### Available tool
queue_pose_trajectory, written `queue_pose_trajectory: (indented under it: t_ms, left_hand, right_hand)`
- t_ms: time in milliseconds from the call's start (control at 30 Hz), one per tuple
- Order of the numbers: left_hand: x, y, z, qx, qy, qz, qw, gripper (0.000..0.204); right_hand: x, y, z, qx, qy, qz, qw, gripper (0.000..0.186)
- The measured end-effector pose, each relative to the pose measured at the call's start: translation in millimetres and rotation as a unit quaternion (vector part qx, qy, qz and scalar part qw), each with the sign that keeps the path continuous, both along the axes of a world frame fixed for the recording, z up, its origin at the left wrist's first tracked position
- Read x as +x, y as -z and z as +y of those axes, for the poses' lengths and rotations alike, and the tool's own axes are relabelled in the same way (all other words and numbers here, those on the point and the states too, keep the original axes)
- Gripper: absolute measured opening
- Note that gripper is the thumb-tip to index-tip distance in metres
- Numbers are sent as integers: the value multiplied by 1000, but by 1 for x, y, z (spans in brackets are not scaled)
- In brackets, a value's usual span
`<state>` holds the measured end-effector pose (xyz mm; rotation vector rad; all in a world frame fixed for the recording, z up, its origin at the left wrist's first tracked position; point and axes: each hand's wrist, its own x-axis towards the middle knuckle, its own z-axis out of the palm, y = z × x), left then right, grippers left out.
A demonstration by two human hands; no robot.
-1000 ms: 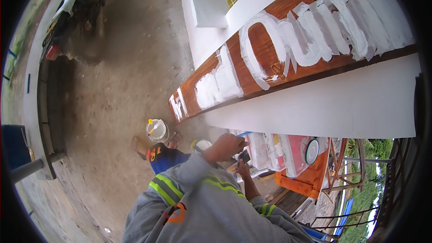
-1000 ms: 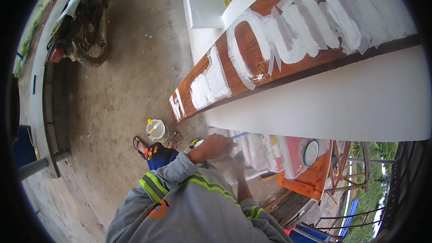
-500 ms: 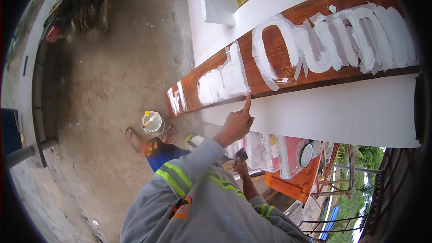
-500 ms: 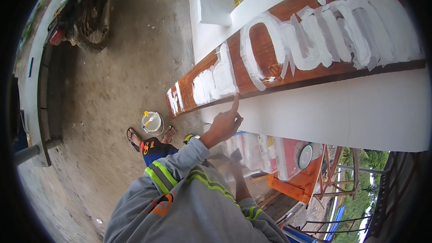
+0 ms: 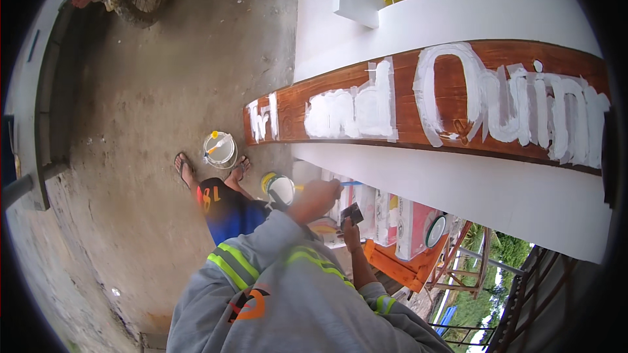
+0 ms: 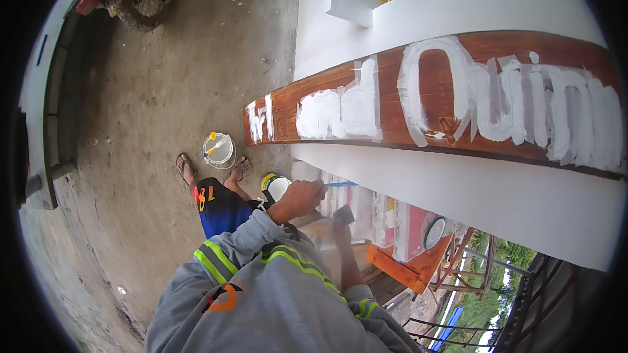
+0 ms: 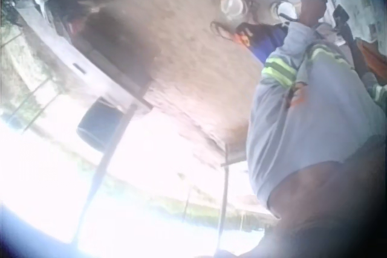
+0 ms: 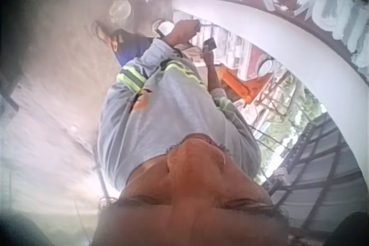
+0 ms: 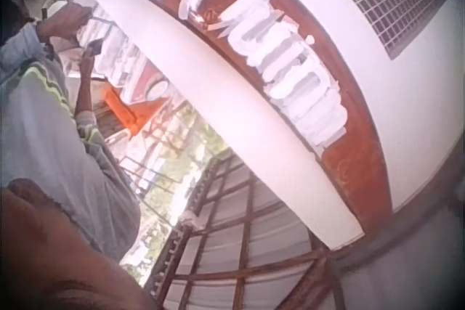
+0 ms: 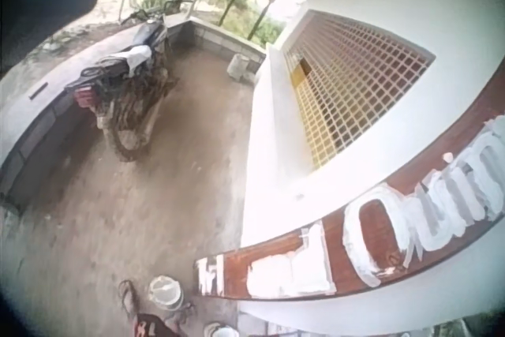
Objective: The person applies white putty to a wooden pillar using a putty knife and their fingers. They smooth the paste into carved lettering on the wood surface in an outdoor covered work area.
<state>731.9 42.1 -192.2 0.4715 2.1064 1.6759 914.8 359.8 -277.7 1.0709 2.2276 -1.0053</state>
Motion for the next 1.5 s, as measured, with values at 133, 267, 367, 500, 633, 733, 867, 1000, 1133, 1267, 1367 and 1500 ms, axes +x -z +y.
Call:
queue_pose_trajectory:
  t_ms: [133,267,367,500,633,733,867,1000,1133,1267,1367,1500]
  left_hand:
    - [12,13,-27,-6,10,-16,1000,32]
    - [20,3,-54,-3,45,-49,998,31]
    - [29,-5,-90,26,59,-63,996,26]
    - [34,-7,-144,14,57,-44,997,27]
    - [41,-5,-183,-41,-10,-56,998,27]
    - [41,-21,-221,-57,-84,-29,994,29]
    - [53,-14,-259,-8,-155,10,988,37]
    - [65,-6,-270,0,-190,65,980,37]
    - [54,-14,-287,15,-196,-87,977,27]
    - [22,-27,-324,162,-211,-81,960,20]
    - [-31,-102,-395,228,-296,16,927,27]
    - [-36,-265,-482,287,-442,386,757,66]
  right_hand:
    - [-32,-16,-47,-14,-34,-48,998,52]
    - [-41,-15,-91,-38,-75,9,996,51]
    - [-48,-13,-126,-39,-86,0,996,49]
    - [-37,11,-142,-16,-151,-30,988,46]
    - [-75,-25,-227,-24,-147,-68,987,44]
    - [-70,-15,-239,-42,-172,-34,984,44]
    - [-71,-12,-265,-25,-147,-74,986,45]
    - [-49,18,-244,83,-376,40,922,48]
    - [-62,13,-277,23,-200,-4,979,53]
    - [-66,6,-289,52,-167,23,984,49]
    - [-59,9,-288,224,-440,75,867,37]
    - [-25,7,-288,190,-409,55,891,23]
